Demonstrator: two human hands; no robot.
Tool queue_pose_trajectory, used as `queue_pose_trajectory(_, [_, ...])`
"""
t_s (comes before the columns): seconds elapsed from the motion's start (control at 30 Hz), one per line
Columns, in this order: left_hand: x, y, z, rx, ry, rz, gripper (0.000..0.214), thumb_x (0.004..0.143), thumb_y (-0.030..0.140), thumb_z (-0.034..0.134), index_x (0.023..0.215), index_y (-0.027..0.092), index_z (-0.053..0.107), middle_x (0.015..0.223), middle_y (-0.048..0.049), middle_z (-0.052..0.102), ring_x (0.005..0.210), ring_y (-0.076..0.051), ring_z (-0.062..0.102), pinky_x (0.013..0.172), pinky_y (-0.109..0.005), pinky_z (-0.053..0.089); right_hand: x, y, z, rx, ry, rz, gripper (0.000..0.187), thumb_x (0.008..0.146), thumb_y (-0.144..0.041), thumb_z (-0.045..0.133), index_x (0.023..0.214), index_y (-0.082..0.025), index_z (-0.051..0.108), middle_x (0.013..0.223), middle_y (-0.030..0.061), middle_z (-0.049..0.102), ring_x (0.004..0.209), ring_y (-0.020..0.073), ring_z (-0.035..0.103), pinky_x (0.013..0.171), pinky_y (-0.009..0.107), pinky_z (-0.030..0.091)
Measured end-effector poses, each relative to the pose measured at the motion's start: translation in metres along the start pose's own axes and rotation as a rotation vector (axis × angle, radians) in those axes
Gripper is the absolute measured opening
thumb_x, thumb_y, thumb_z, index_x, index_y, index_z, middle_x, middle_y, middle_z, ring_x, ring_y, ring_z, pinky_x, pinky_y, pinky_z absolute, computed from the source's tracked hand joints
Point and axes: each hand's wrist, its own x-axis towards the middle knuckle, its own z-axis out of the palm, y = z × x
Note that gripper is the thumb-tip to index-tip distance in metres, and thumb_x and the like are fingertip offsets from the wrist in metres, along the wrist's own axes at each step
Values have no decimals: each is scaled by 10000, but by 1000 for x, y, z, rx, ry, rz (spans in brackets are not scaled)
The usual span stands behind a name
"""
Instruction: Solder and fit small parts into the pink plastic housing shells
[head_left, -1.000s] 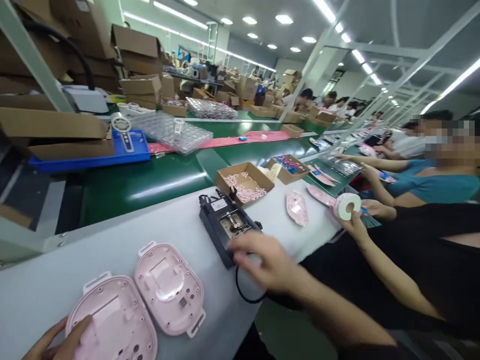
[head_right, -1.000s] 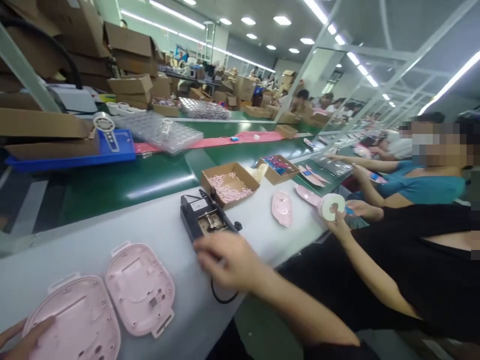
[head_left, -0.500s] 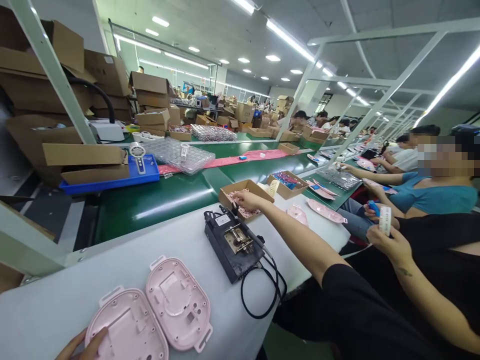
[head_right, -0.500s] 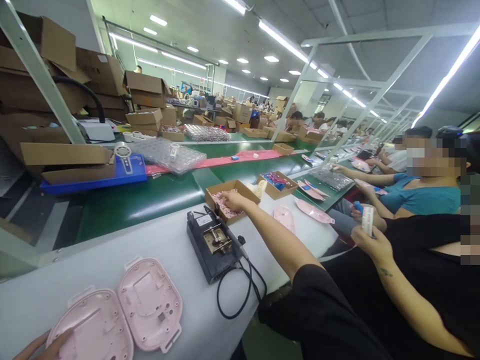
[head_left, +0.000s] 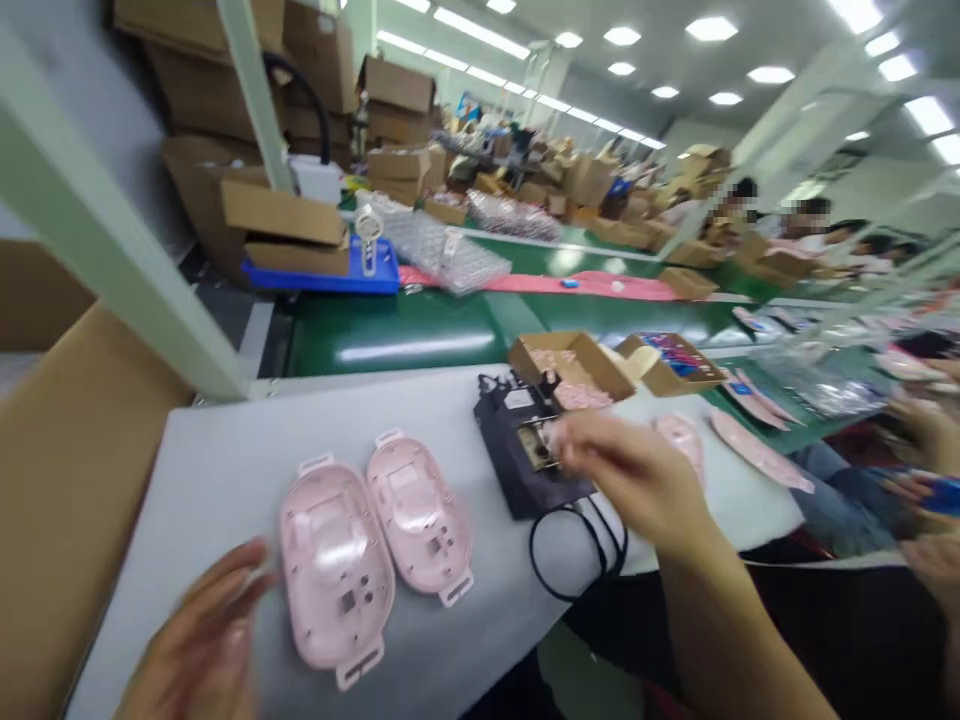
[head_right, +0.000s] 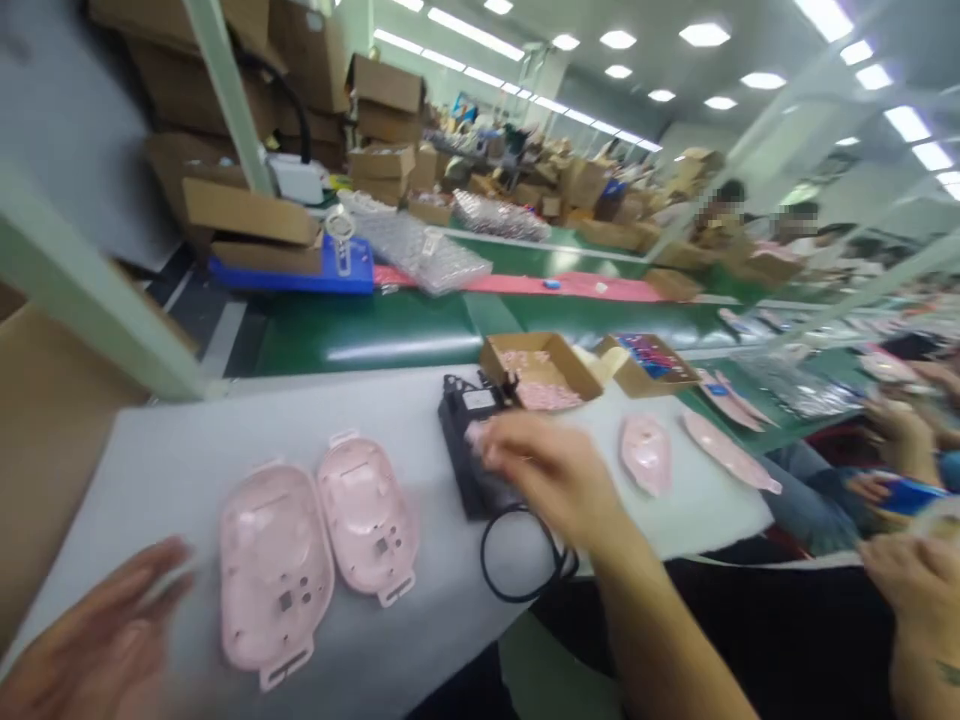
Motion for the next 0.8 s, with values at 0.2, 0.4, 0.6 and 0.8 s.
queue_pose_trajectory(0.2, [-54,71,65,-912,-217,-1045,406,998,496,533,1216,214,727,1244,-100,698,1145,-257,662,973,-380,581,-44,-97,104,425,-293,-371,254,948,-131,674,1195,-190,695,1267,99,675,1177,197,638,1003,348,570])
queue_pose_trajectory(0.4, [-55,66,61,-1027,-116,-1111,231,913,312,726,1058,134,755,1021,-63,693,894,-116,655,803,-180,573,-40,-90,130,657,-171,-215,224,895,-119,746,1095,-218,728,1020,33,721,974,151,683,867,307,588])
queue_pose_trajectory(0.6, [-64,57,45,-880,-428,-880,292,939,504,668,920,212,679,650,58,399,476,-30,287,405,-116,283,-36,-91,134,820,-84,-70,311,871,-20,722,1096,-234,732,994,14,756,902,126,722,800,245,620])
queue_pose_trajectory(0.8, [-31,60,22,-140,-613,-266,197,1004,377,591,892,218,622,675,46,489,578,-60,429,528,-174,359,-21,-96,130,654,-124,-376,396,862,78,644,1176,-159,687,1101,67,749,1042,166,723,895,307,636])
